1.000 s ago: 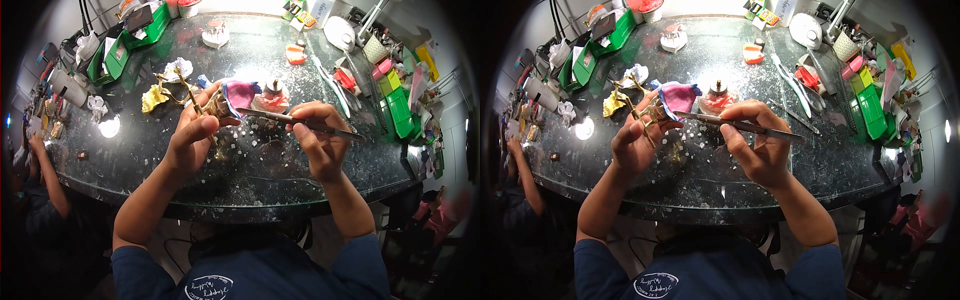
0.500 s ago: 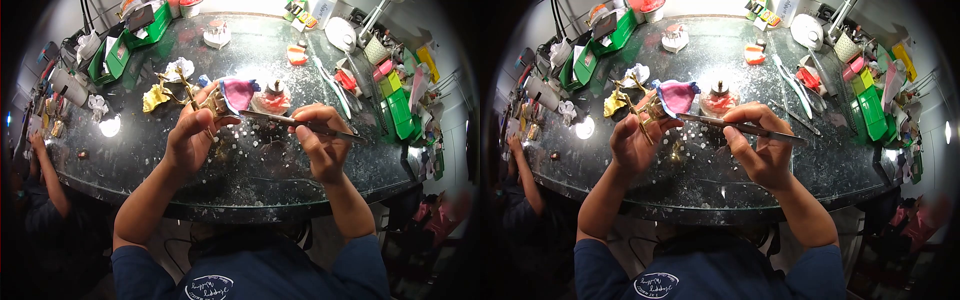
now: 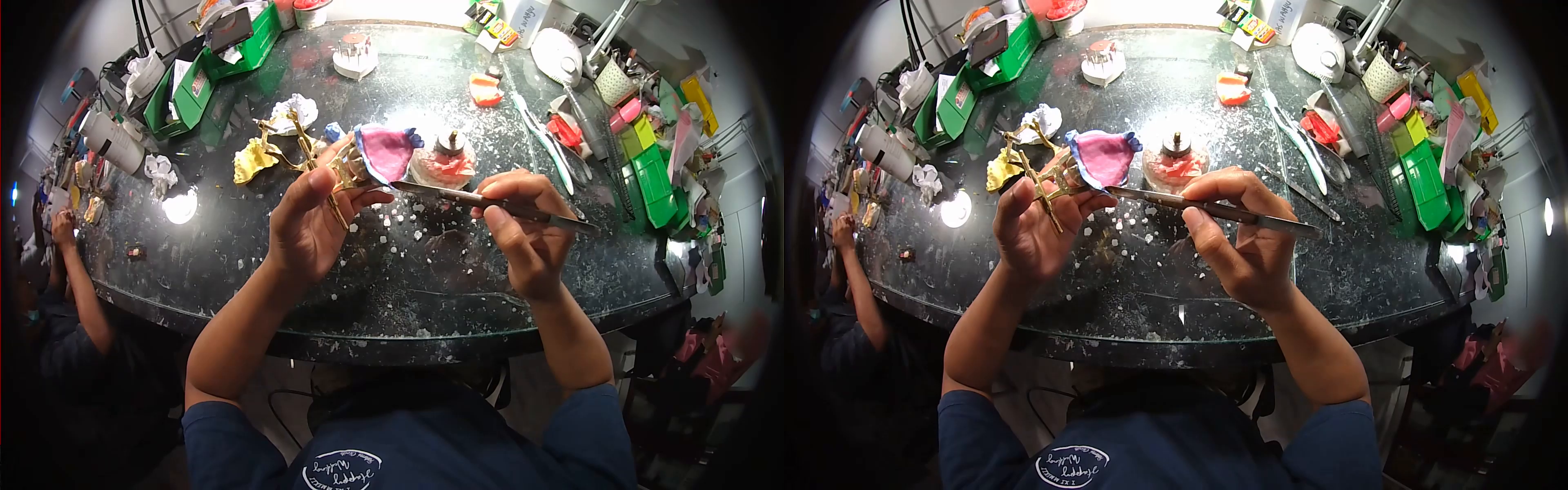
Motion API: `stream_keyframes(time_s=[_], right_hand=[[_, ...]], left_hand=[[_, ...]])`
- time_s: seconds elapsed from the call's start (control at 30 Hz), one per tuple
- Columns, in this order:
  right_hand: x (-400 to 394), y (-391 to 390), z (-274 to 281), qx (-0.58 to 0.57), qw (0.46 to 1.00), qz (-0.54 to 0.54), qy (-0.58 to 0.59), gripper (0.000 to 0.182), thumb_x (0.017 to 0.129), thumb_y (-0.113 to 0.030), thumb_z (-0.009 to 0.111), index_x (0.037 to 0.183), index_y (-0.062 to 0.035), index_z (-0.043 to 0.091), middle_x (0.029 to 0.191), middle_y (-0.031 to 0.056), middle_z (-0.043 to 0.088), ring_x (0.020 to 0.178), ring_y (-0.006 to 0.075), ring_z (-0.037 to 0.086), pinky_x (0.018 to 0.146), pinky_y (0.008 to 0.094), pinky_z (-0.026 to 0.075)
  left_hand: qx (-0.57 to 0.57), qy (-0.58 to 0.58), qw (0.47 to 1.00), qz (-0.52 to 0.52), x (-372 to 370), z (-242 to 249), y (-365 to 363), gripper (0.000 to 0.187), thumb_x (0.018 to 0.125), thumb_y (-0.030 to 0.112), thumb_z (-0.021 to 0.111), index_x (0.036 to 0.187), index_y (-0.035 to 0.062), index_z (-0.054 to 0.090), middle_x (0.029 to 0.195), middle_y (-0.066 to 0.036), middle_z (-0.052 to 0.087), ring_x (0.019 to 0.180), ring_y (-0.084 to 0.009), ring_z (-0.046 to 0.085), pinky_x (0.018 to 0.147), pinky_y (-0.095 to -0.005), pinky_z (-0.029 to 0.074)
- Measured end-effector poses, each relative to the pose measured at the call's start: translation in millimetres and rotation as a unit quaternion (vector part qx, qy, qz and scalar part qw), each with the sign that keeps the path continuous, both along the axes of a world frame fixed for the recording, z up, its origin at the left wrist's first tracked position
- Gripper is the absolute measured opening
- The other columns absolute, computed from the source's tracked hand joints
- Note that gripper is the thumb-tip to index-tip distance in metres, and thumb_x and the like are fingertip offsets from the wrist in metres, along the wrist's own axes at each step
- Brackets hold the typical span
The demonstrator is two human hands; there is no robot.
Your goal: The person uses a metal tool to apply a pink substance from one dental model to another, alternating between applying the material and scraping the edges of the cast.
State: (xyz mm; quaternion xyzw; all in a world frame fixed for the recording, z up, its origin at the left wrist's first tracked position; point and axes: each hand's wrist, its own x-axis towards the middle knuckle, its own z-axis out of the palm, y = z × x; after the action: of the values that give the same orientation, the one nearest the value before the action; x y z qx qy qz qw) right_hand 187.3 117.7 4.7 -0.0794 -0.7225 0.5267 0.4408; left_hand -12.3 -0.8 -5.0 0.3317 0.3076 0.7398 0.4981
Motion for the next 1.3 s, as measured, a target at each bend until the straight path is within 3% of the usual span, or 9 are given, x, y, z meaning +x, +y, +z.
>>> stream_keyframes(time_s=[0.2,0.27,0.37,0.57,0.67,0.77,1.3], right_hand=[[-1.4,-0.1,1.4,0.013,1.000,-0.008,0.009,0.014,0.080,0.003,0.059,0.094,0.0037,0.056,0.088,0.0105,0.061,0.081,0.0109,0.059,0.075,0.0237,0.047],[-0.2,1.1,4.0,-0.037,0.998,-0.025,0.034,0.013,0.081,0.002,0.059,0.094,0.0037,0.056,0.085,0.0106,0.061,0.079,0.0113,0.060,0.074,0.0241,0.048],[0.0,13.1,6.8,-0.128,0.989,-0.060,0.053,0.011,0.082,-0.003,0.055,0.091,0.0037,0.057,0.080,0.0116,0.062,0.072,0.0133,0.060,0.069,0.0263,0.049],[16.4,50.6,-12.2,-0.291,0.955,-0.058,-0.015,0.013,0.081,-0.008,0.054,0.087,0.0025,0.058,0.076,0.0119,0.063,0.066,0.0155,0.058,0.066,0.0263,0.047],[14.3,52.7,-16.4,-0.285,0.956,-0.062,-0.022,0.012,0.081,-0.007,0.055,0.087,0.0020,0.059,0.076,0.0113,0.063,0.065,0.0145,0.059,0.066,0.0254,0.048],[12.9,50.5,-15.2,-0.268,0.961,-0.069,-0.023,0.011,0.081,-0.007,0.056,0.087,0.0020,0.059,0.076,0.0108,0.063,0.065,0.0141,0.059,0.067,0.0253,0.048],[13.3,52.1,-18.9,-0.285,0.957,-0.054,-0.006,0.011,0.080,-0.007,0.058,0.086,0.0026,0.059,0.076,0.0117,0.064,0.066,0.0150,0.060,0.068,0.0263,0.049]], left_hand=[[0.005,-0.017,1.000,-0.004,0.1,-0.1,0.4,0.070,0.084,0.041,0.055,0.131,-0.0058,0.036,0.124,-0.016,0.052,0.114,-0.0243,0.053,0.096,-0.0406,0.042],[0.008,-0.035,0.999,-0.007,-0.9,-2.4,0.0,0.069,0.084,0.041,0.054,0.131,-0.0060,0.037,0.122,-0.017,0.053,0.112,-0.0247,0.054,0.096,-0.0413,0.043],[-0.018,-0.025,1.000,0.001,-3.7,-3.5,-1.0,0.077,0.083,0.051,0.055,0.129,-0.0066,0.035,0.123,-0.021,0.052,0.115,-0.0330,0.052,0.100,-0.0512,0.038],[-0.018,-0.043,0.999,-0.004,-6.6,-6.3,-3.0,0.078,0.083,0.055,0.054,0.130,-0.0040,0.034,0.122,-0.021,0.052,0.113,-0.0344,0.052,0.098,-0.0517,0.040],[-0.022,-0.057,0.998,0.000,-6.7,-4.6,-3.0,0.077,0.083,0.056,0.053,0.131,-0.0010,0.033,0.123,-0.021,0.052,0.111,-0.0352,0.053,0.097,-0.0514,0.041],[-0.009,-0.098,0.995,0.012,-2.0,0.2,-2.4,0.065,0.086,0.047,0.053,0.123,-0.0059,0.043,0.107,-0.017,0.060,0.098,-0.0268,0.061,0.094,-0.0443,0.045],[-0.018,-0.127,0.992,0.011,-2.0,-0.2,-2.7,0.066,0.087,0.051,0.051,0.119,-0.0065,0.046,0.103,-0.016,0.062,0.096,-0.0258,0.063,0.094,-0.0468,0.045]])
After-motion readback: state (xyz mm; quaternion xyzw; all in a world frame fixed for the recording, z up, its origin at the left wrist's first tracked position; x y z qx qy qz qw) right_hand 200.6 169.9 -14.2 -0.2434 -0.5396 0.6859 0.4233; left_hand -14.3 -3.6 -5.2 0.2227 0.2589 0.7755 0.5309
